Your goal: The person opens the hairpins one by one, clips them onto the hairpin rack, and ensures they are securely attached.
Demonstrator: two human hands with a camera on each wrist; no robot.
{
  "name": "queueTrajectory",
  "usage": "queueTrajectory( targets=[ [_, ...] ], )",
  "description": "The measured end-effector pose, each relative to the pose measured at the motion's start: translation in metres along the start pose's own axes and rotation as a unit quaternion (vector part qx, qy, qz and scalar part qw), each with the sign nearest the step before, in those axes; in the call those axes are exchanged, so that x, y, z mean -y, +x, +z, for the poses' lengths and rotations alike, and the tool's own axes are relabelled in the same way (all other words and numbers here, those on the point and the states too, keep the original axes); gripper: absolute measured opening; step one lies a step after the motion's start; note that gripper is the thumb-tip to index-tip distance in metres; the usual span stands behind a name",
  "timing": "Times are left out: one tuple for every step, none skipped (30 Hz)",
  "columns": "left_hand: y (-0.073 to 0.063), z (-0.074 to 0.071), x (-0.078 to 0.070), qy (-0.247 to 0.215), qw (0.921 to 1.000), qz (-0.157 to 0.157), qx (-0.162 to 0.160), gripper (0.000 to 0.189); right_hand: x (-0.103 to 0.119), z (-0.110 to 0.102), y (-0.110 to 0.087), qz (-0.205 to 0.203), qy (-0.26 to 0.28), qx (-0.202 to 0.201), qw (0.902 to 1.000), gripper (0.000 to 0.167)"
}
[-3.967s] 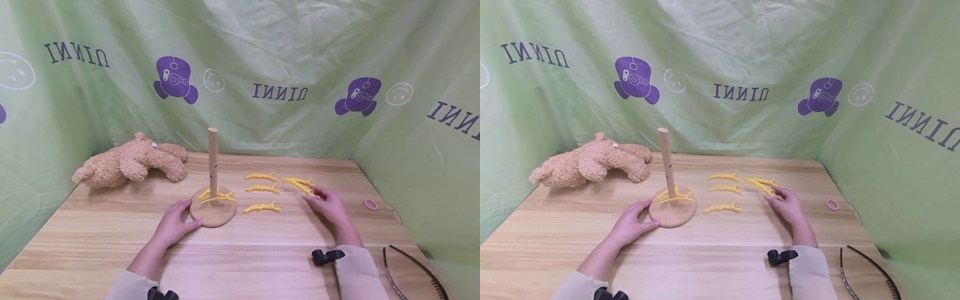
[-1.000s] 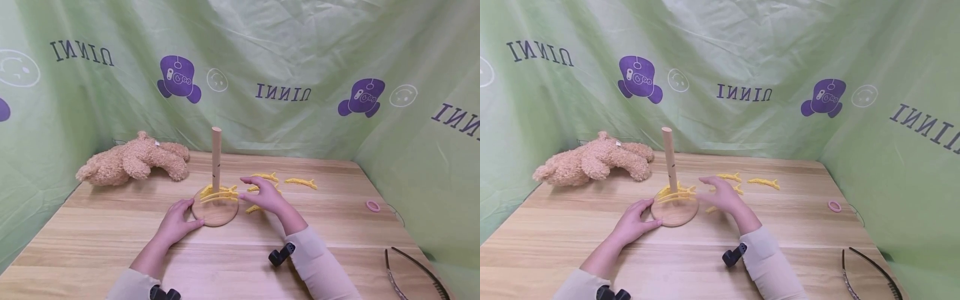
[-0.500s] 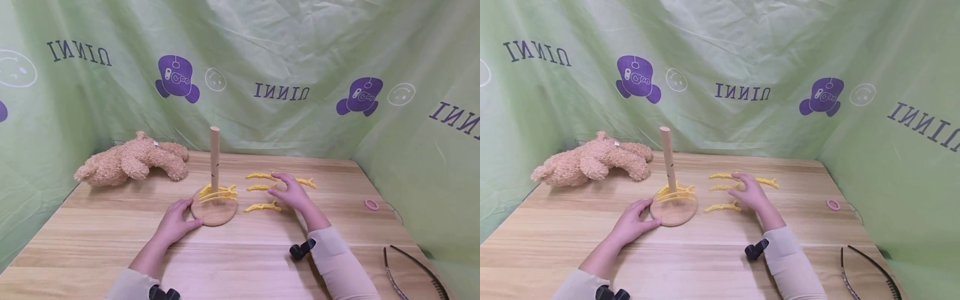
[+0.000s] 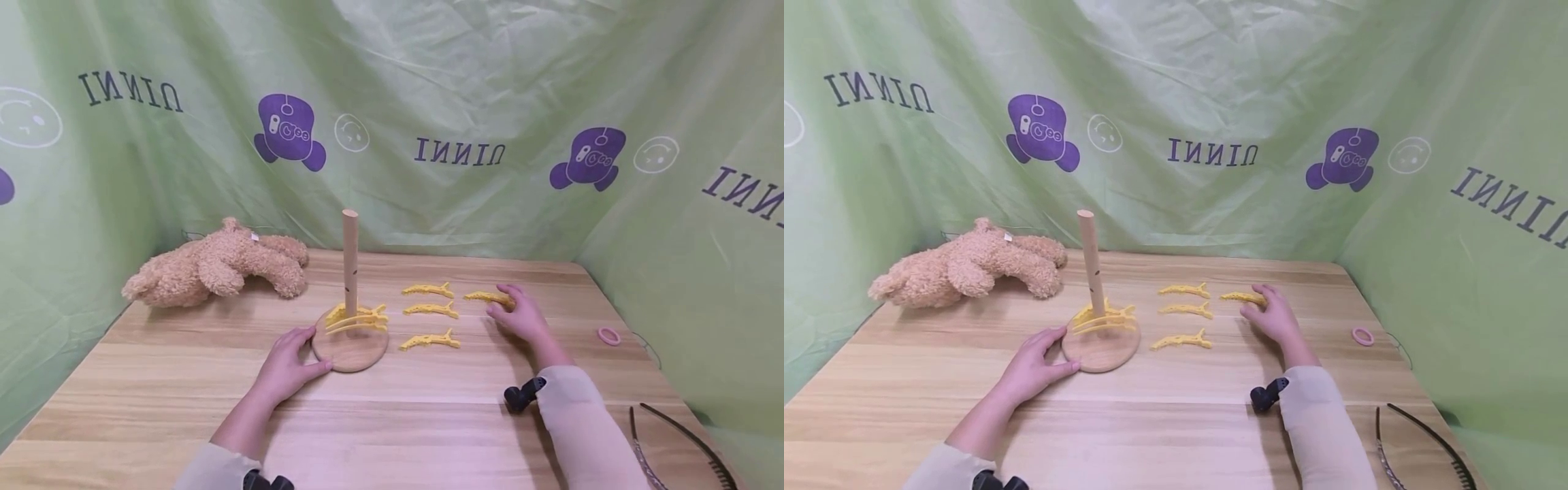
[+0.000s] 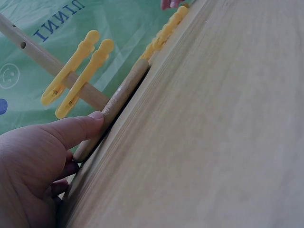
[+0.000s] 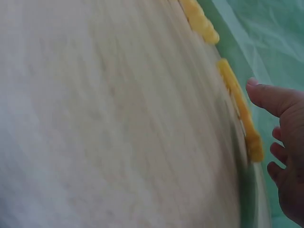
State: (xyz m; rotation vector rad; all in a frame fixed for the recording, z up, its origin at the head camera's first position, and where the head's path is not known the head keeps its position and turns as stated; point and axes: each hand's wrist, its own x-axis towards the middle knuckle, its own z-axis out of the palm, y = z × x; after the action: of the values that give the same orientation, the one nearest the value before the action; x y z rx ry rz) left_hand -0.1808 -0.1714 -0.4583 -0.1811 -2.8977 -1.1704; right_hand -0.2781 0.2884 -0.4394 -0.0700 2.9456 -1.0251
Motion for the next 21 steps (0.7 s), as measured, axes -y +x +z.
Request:
queueTrajectory(
  targets=[
    [0.0, 0.0, 0.0, 0.0, 1.0, 0.0, 0.0, 0.083, -0.003, -0.001, 0.001, 0.006, -0.005, 0.002, 1.0, 0.074],
    [0.0, 0.0, 0.0, 0.001, 1.0, 0.0, 0.0, 0.083, -0.006, -0.002, 0.002, 0.01, -0.01, 0.004, 0.9999, 0.075],
    [0.0, 0.0, 0.0, 0.0, 1.0, 0.0, 0.0, 0.083, -0.008, -0.003, 0.002, 0.015, -0.015, 0.006, 0.9998, 0.075],
    [0.0, 0.0, 0.0, 0.001, 1.0, 0.001, 0.0, 0.083, -0.01, -0.004, 0.003, 0.018, -0.019, 0.008, 0.9996, 0.076],
    [0.0, 0.001, 0.0, 0.001, 1.0, 0.001, 0.0, 0.083, -0.011, -0.005, 0.003, 0.021, -0.022, 0.009, 0.9995, 0.077],
    [0.0, 0.001, 0.001, 0.002, 1.0, 0.0, 0.001, 0.084, -0.013, -0.006, 0.004, 0.021, -0.026, 0.01, 0.9994, 0.078],
    [0.0, 0.001, 0.001, 0.002, 1.0, 0.0, 0.001, 0.084, -0.014, -0.007, 0.005, 0.021, -0.026, 0.01, 0.9994, 0.079],
    [0.0, 0.001, 0.001, 0.002, 1.0, 0.0, 0.002, 0.084, -0.016, -0.007, 0.006, 0.02, -0.03, 0.011, 0.9993, 0.079],
    [0.0, 0.001, 0.001, 0.002, 1.0, -0.001, 0.002, 0.084, -0.017, -0.008, 0.007, 0.019, -0.033, 0.012, 0.9992, 0.079],
    [0.0, 0.001, 0.001, 0.002, 1.0, -0.001, 0.002, 0.084, -0.017, -0.009, 0.008, 0.021, -0.034, 0.015, 0.9991, 0.079],
    [0.0, 0.001, 0.001, 0.002, 1.0, -0.002, 0.002, 0.084, -0.018, -0.009, 0.009, 0.025, -0.034, 0.018, 0.999, 0.079],
    [0.0, 0.001, 0.001, 0.002, 1.0, -0.002, 0.002, 0.084, -0.019, -0.009, 0.01, 0.029, -0.033, 0.022, 0.9988, 0.078],
    [0.0, 0.001, 0.001, 0.002, 1.0, -0.002, 0.002, 0.084, -0.019, -0.01, 0.01, 0.034, -0.032, 0.026, 0.9986, 0.078],
    [0.0, 0.001, 0.001, 0.002, 1.0, -0.002, 0.002, 0.084, -0.019, -0.01, 0.011, 0.04, -0.03, 0.031, 0.9983, 0.078],
    [0.0, 0.0, 0.001, 0.001, 1.0, -0.002, 0.003, 0.084, -0.019, -0.01, 0.011, 0.048, -0.025, 0.035, 0.9979, 0.077],
    [0.0, 0.0, 0.001, 0.001, 1.0, -0.001, 0.003, 0.084, -0.019, -0.01, 0.011, 0.054, -0.022, 0.038, 0.9976, 0.077],
    [0.0, 0.0, 0.001, 0.001, 1.0, -0.001, 0.002, 0.084, -0.019, -0.01, 0.011, 0.057, -0.02, 0.039, 0.9974, 0.077],
    [0.0, 0.0, 0.001, 0.0, 1.0, -0.001, 0.002, 0.084, -0.02, -0.01, 0.011, 0.058, -0.02, 0.039, 0.9974, 0.076],
    [0.0, 0.0, 0.001, 0.0, 1.0, 0.0, 0.002, 0.084, -0.02, -0.01, 0.011, 0.059, -0.019, 0.039, 0.9973, 0.075],
    [0.0, 0.0, 0.001, 0.0, 1.0, 0.0, 0.001, 0.083, -0.02, -0.01, 0.01, 0.059, -0.019, 0.036, 0.9974, 0.073],
    [0.0, 0.0, 0.001, 0.0, 1.0, 0.0, 0.001, 0.083, -0.02, -0.01, 0.01, 0.057, -0.021, 0.033, 0.9976, 0.072]
  ],
)
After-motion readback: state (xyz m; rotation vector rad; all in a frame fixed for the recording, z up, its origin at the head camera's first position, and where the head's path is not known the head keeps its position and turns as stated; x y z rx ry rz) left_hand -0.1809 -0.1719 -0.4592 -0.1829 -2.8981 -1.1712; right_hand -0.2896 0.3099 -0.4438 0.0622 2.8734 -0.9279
